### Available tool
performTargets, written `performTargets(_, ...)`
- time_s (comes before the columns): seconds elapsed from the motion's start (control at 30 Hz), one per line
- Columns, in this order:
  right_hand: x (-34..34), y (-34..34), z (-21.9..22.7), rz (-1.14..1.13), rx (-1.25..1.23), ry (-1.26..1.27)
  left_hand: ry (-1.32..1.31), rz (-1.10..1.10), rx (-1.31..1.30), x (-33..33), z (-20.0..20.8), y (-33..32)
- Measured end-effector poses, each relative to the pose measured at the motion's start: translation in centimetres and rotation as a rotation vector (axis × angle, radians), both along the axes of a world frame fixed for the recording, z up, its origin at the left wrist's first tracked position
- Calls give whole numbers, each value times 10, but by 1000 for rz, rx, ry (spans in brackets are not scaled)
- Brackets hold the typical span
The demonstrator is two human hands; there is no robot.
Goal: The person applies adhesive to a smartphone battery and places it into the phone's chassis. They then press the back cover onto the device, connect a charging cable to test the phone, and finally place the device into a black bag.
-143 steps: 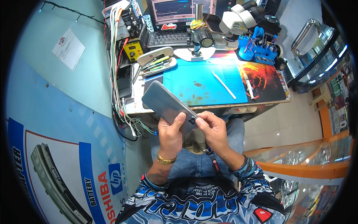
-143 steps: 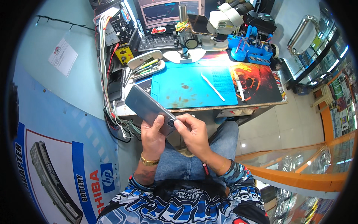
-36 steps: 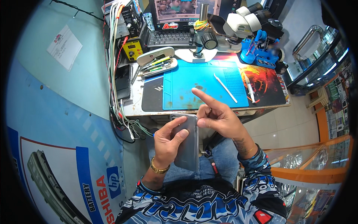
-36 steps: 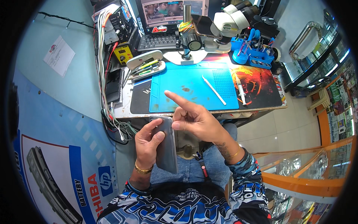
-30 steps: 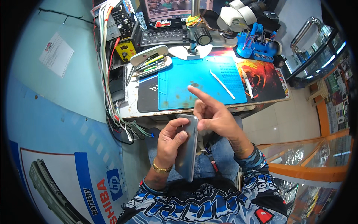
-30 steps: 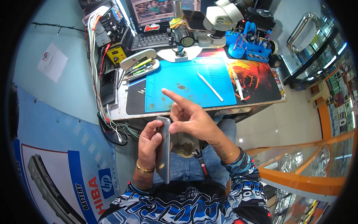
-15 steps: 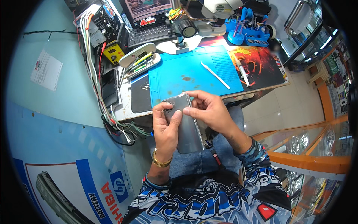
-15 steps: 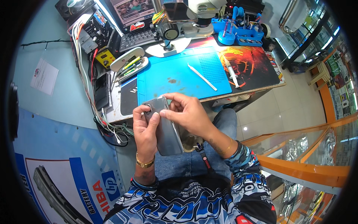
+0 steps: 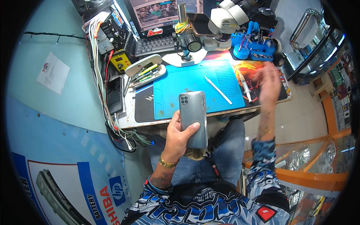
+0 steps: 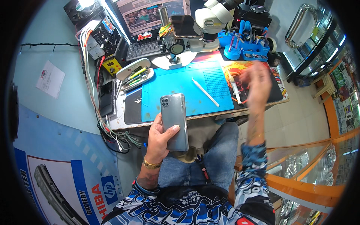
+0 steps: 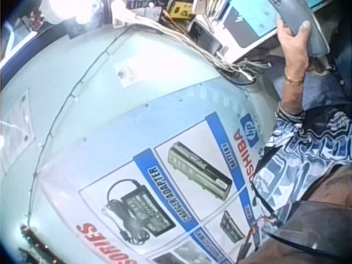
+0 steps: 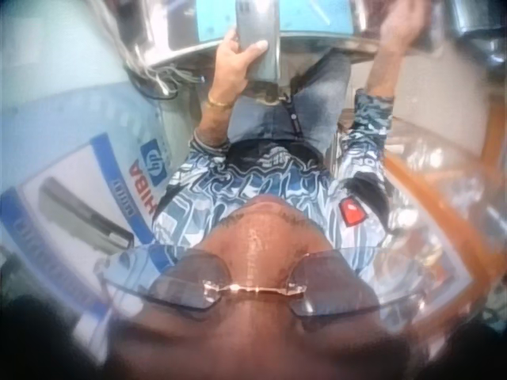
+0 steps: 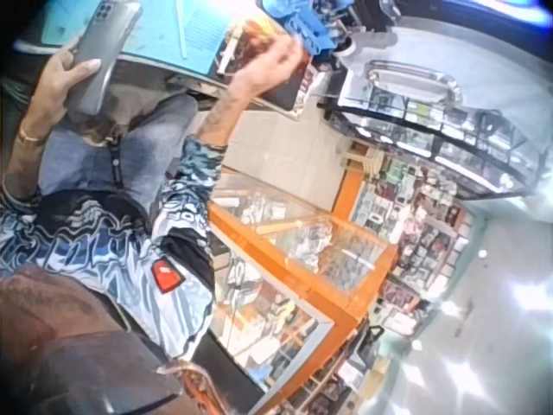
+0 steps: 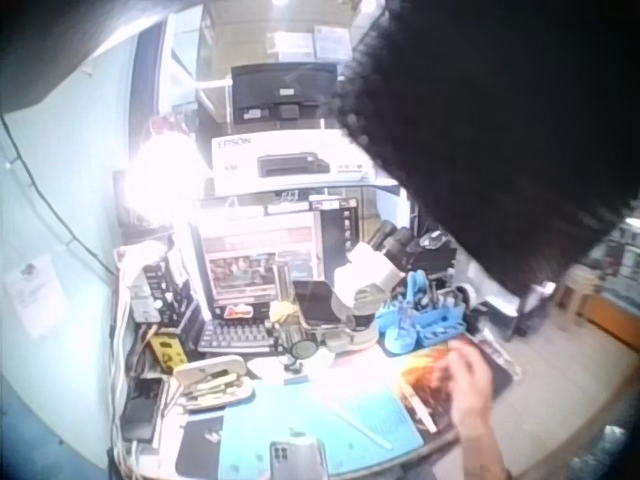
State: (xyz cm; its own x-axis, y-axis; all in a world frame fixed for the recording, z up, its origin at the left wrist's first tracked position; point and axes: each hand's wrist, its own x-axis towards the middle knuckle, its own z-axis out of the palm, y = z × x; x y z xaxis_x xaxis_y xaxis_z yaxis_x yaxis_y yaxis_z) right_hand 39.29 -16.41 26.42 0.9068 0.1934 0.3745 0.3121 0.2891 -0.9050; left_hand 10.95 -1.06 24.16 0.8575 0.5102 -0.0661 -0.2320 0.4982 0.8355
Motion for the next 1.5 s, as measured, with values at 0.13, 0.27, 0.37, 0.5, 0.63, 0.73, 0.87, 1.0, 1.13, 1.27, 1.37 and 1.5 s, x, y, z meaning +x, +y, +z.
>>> performTargets(0.13, 169, -67, -21, -614, -114, -54, 38, 5, 15, 9, 4, 0)
performTargets(0.27, 257, -85, -36, -1005, -842, -232, 37, -53, -102, 12, -6, 7)
performTargets(0.37, 315, -122, -52, -511, -818, -78, -4, -145, -259, 16, -7, 8)
performTargets(0.5, 315, -116, -41, -394, -672, 202, -107, -206, -405, 10, -20, 11)
performTargets(0.63, 325, -128, -32, -194, -462, 355, -152, -231, -481, 12, -20, 10)
performTargets(0.73, 334, -111, -33, -120, -431, 260, -143, -166, -431, 5, -22, 11)
performTargets(0.87, 350, -106, -35, -508, -697, -151, -55, -47, -285, -4, -30, 11)
performTargets(1.0, 308, -100, -29, -361, -425, 385, -22, 34, -228, -7, -37, 15)
performTargets(1.13, 295, -123, -35, -318, -252, 354, -65, -37, -150, -8, -37, 15)
performTargets(1.27, 288, -117, -45, -634, -765, -69, 2, 9, -61, -15, -21, 10)
performTargets(1.37, 262, -91, -39, -909, -1299, -217, 42, 121, -42, -28, -5, 8)
performTargets(1.5, 203, -90, -24, -540, -437, -180, 68, 207, 84, -21, 1, 11)
